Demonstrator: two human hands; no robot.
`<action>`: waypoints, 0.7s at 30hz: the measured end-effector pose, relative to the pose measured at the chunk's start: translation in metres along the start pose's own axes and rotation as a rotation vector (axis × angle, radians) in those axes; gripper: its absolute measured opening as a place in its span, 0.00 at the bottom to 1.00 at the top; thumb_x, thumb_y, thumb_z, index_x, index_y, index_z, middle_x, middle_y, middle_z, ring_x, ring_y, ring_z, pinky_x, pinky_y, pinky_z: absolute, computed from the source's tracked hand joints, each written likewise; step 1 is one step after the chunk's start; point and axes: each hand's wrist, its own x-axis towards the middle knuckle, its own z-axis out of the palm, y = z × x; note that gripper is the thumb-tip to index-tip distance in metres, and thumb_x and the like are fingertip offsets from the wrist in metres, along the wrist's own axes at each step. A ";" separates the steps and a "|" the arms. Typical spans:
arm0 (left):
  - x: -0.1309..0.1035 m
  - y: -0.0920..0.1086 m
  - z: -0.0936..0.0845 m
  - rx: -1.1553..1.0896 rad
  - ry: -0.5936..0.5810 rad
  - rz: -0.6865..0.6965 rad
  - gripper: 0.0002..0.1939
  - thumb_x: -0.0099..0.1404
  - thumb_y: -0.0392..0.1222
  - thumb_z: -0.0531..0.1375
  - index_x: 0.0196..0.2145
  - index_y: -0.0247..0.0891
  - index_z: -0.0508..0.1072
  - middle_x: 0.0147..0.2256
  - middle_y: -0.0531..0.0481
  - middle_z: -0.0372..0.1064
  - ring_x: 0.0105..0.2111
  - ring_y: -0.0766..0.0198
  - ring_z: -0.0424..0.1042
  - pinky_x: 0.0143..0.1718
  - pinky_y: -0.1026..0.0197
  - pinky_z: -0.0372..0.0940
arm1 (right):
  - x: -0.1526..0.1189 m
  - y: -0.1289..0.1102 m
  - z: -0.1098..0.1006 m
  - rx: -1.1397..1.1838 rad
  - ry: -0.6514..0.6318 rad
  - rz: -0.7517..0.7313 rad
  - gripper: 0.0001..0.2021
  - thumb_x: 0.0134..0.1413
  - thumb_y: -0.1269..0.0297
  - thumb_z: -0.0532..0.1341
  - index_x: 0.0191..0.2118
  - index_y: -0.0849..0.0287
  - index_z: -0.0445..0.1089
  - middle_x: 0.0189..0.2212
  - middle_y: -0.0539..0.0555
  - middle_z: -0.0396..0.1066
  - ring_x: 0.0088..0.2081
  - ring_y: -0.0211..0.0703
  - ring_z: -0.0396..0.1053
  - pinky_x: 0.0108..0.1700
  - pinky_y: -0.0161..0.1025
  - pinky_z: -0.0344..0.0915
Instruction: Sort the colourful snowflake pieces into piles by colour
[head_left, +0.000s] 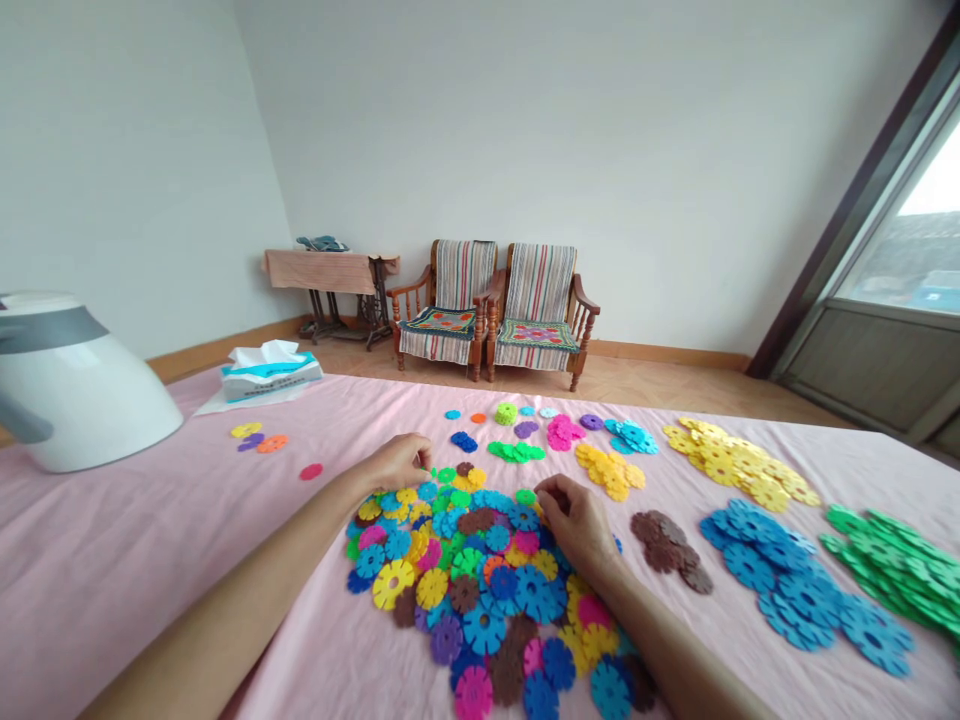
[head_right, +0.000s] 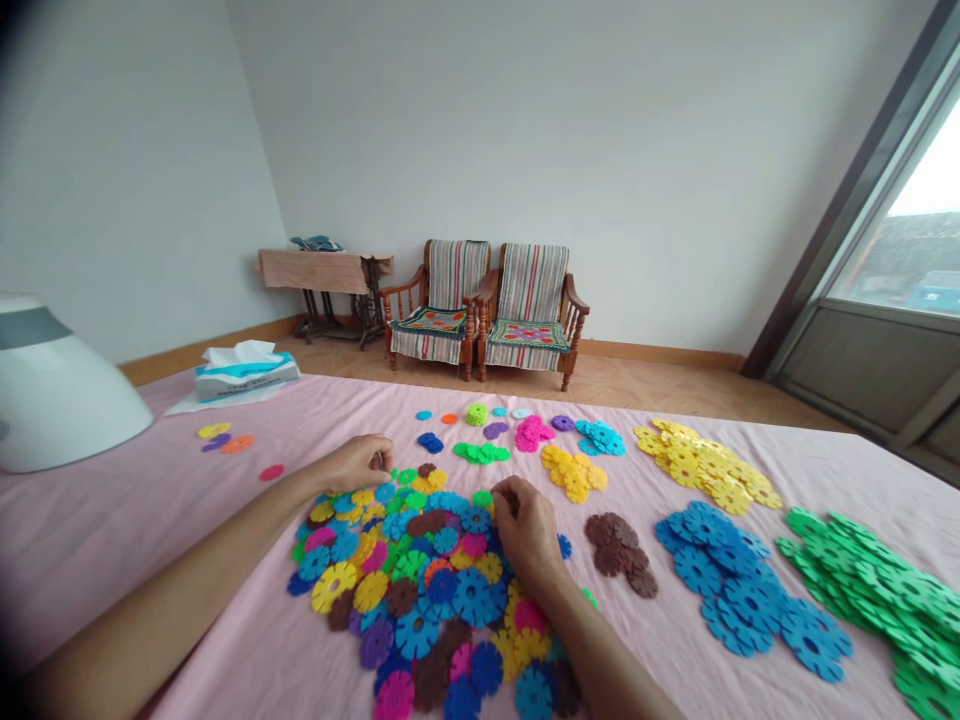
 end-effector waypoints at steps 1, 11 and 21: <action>0.000 0.000 0.000 -0.003 0.002 -0.005 0.06 0.45 0.35 0.61 0.25 0.37 0.70 0.25 0.56 0.69 0.26 0.65 0.69 0.28 0.67 0.60 | 0.000 0.000 0.000 0.003 0.002 -0.002 0.09 0.51 0.61 0.54 0.30 0.57 0.69 0.20 0.49 0.68 0.23 0.40 0.65 0.25 0.34 0.58; 0.000 -0.003 -0.002 -0.043 -0.008 -0.069 0.12 0.40 0.37 0.65 0.23 0.38 0.65 0.20 0.60 0.62 0.23 0.67 0.64 0.23 0.68 0.55 | 0.002 0.008 0.003 -0.009 -0.005 -0.014 0.09 0.50 0.60 0.54 0.30 0.57 0.70 0.21 0.50 0.69 0.24 0.41 0.66 0.26 0.35 0.59; 0.011 0.017 0.007 -0.150 -0.115 -0.056 0.13 0.44 0.37 0.61 0.32 0.36 0.72 0.20 0.58 0.65 0.22 0.65 0.67 0.22 0.67 0.57 | 0.002 0.006 0.002 -0.005 0.000 -0.037 0.08 0.50 0.63 0.54 0.30 0.57 0.69 0.20 0.49 0.68 0.23 0.41 0.65 0.25 0.35 0.57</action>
